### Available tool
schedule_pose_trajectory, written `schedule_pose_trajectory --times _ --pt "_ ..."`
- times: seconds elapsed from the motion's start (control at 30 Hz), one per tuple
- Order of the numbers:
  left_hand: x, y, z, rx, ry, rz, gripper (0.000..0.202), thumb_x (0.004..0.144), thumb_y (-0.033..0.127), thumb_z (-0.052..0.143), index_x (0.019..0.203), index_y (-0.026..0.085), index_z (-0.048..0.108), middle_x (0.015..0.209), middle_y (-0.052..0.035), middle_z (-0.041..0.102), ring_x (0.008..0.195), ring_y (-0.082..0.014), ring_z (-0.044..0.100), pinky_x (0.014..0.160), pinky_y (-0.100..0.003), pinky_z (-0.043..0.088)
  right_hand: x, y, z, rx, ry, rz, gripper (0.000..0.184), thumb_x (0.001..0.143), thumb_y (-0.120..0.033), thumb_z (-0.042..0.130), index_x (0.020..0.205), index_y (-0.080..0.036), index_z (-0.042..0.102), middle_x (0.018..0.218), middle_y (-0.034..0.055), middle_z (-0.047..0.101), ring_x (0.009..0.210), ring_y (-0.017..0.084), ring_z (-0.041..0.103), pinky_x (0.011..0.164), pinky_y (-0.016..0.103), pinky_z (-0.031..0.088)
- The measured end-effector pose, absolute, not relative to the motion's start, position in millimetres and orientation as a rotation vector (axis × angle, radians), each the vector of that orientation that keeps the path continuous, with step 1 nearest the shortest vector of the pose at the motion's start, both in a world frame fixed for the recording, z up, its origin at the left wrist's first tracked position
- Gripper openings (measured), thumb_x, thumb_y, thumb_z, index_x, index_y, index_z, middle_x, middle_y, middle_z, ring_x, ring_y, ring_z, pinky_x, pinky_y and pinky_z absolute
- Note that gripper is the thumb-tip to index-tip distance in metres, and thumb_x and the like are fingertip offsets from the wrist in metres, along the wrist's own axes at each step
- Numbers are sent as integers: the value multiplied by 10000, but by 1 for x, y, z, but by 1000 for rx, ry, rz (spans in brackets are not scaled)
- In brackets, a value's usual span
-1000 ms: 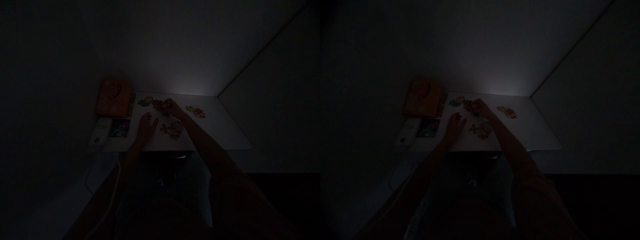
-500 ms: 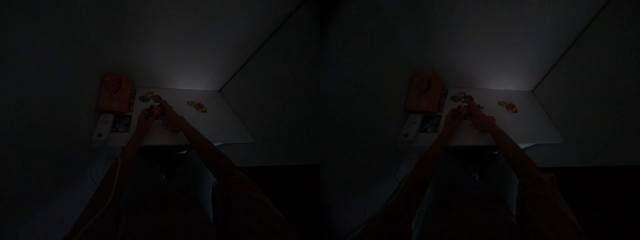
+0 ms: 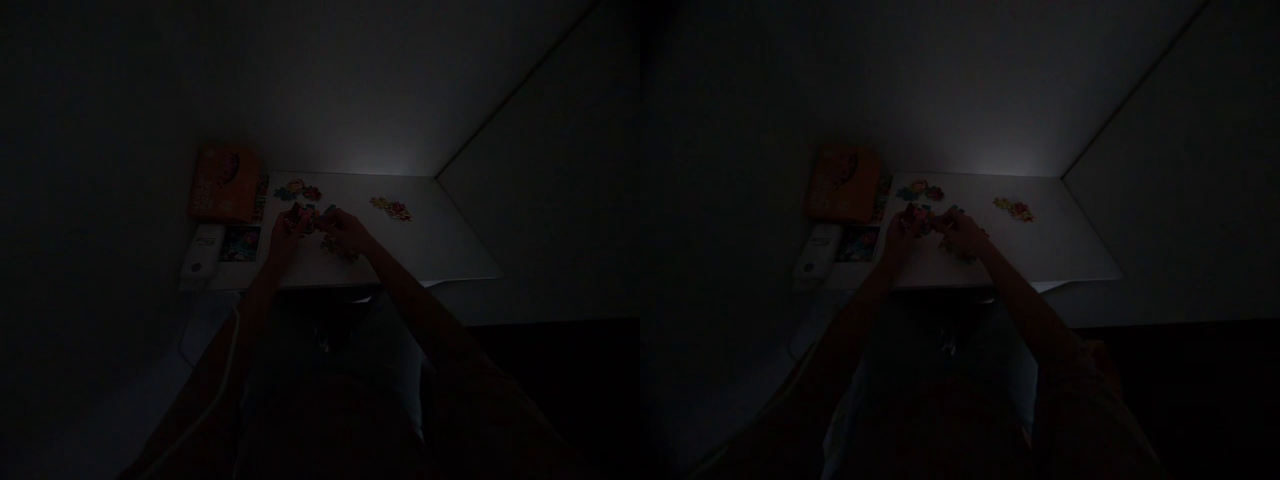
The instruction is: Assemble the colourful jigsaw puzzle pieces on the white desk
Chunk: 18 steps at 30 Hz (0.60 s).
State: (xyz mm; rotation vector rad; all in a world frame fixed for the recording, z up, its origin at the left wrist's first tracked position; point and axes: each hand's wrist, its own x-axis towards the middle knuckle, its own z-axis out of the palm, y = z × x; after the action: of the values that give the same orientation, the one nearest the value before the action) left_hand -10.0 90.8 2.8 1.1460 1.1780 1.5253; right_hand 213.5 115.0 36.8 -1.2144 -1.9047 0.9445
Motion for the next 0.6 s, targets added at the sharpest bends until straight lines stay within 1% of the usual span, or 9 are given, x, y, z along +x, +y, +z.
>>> schedule_pose_trajectory --times 0.1,0.17,0.23,0.33,0.4,0.5,0.6 --pt "-11 91 2 1182 1206 1526 613 896 703 952 1203 228 717 1232 -125 850 1098 -250 837 837 -324 686 215 115 39 -1238 -1904 987 575 963 -814 805 1032 -244 772 985 78 848 861 241 749 813 378 599" --pt "-13 91 1 1184 1242 1547 585 900 676 956 1201 228 729 1247 -128 845 1113 -252 829 883 -341 686 217 116 41 -1251 -1921 965 589 965 -830 803 1007 -242 790 979 79 852 875 243 755 816 374 593" --pt "-14 93 -2 1173 1265 1572 570 894 655 969 1195 229 740 1254 -131 841 1123 -266 820 910 -366 687 220 116 43 -1257 -1928 928 560 979 -799 808 991 -239 810 1000 85 864 902 247 768 844 379 594" --pt "-17 96 -7 1180 1285 1597 541 905 638 975 1176 235 737 1241 -125 834 1124 -277 809 966 -402 683 227 113 47 -1278 -1927 891 470 1002 -709 824 1007 -240 848 1020 86 880 937 258 786 884 393 599" --pt "-18 99 -11 1184 1308 1620 547 911 656 975 1167 238 733 1228 -121 827 1117 -280 801 1001 -423 673 233 110 49 -1305 -1906 887 445 993 -690 843 1000 -245 856 1003 84 884 928 264 788 876 399 608" --pt "-19 100 -13 1184 1324 1671 597 899 717 972 1163 236 737 1237 -122 819 1140 -289 790 1039 -442 661 241 103 52 -1264 -1767 936 508 939 -763 879 970 -258 834 1020 86 892 927 259 791 859 400 639" --pt "-17 99 -10 1202 1335 1658 611 903 733 961 1175 237 731 1248 -122 816 1154 -285 784 1028 -424 661 248 96 60 -1122 -1564 1016 611 848 -859 924 968 -274 796 1016 68 887 916 239 793 836 389 672"
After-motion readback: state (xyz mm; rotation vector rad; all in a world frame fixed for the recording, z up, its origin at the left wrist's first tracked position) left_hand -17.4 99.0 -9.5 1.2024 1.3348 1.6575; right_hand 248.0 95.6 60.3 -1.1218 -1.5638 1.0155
